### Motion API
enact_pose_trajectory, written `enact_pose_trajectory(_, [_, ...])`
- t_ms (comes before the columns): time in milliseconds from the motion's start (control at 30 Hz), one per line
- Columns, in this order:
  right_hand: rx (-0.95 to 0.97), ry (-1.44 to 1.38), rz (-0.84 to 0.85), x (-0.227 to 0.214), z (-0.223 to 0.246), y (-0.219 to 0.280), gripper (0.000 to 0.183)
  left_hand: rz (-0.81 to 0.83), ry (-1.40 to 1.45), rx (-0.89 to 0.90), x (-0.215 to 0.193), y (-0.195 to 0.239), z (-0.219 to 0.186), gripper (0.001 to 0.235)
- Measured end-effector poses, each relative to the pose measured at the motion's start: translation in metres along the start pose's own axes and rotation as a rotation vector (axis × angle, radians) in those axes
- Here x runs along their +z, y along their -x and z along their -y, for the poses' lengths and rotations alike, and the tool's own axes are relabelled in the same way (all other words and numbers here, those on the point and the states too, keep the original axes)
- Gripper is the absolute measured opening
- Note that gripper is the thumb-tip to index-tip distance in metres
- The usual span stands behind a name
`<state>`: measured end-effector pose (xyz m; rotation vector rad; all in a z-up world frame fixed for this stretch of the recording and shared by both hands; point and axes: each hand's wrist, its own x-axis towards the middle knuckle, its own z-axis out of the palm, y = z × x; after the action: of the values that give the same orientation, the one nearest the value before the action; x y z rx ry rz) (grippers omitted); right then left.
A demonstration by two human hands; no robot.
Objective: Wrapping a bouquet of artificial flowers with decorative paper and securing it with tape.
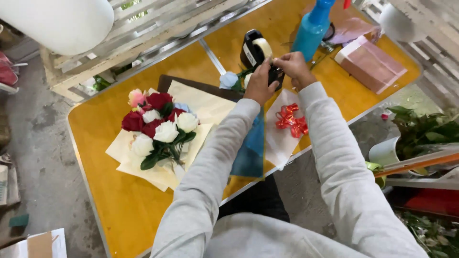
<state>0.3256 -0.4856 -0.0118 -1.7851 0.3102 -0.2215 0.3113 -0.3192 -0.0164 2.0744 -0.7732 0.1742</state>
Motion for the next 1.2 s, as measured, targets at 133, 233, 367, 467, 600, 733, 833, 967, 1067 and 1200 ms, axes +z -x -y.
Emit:
enact_pose_trajectory(133, [-0.037, -0.029, -0.064, -0.002, 0.014, 0.019, 0.022, -0.001, -0.01, 0.002, 0.013, -0.002, -0.003, 0.101])
enact_pose_trajectory(233, [-0.068, 0.0, -0.141, -0.012, 0.045, 0.051, 0.021, -0.03, 0.056, -0.117, 0.012, 0.0, -0.002, 0.102])
enact_pose_trajectory(367, [0.009, -0.145, -0.182, -0.023, 0.071, 0.112, 0.019, -0.066, -0.047, -0.001, 0.011, 0.004, -0.004, 0.095])
enact_pose_trajectory(467, [-0.008, -0.32, -0.226, -0.027, 0.078, 0.147, 0.021, -0.052, -0.091, 0.008, 0.021, -0.002, 0.012, 0.088])
enact_pose_trajectory(600, [-0.01, -0.448, -0.31, -0.025, 0.083, 0.175, 0.029, -0.042, -0.13, 0.019, 0.037, -0.007, 0.043, 0.066])
enact_pose_trajectory(733, [0.017, -0.473, -0.359, -0.016, 0.067, 0.18, 0.03, -0.084, -0.014, -0.003, 0.019, 0.0, -0.005, 0.079])
enact_pose_trajectory(833, [0.075, -0.527, -0.39, -0.01, 0.057, 0.18, 0.031, -0.383, 0.052, -0.283, 0.022, 0.002, -0.034, 0.052])
enact_pose_trajectory(967, [0.218, -0.633, -0.394, -0.007, 0.053, 0.186, 0.03, -0.259, 0.449, -0.754, 0.02, 0.0, -0.073, 0.051])
enact_pose_trajectory(1067, [0.26, -0.696, -0.374, -0.006, 0.031, 0.179, 0.028, -0.345, 0.609, -0.775, 0.035, -0.011, -0.071, 0.062])
enact_pose_trajectory(1200, [0.387, -0.796, -0.325, -0.007, -0.001, 0.173, 0.023, -0.338, 0.383, -0.707, 0.055, -0.017, -0.041, 0.066])
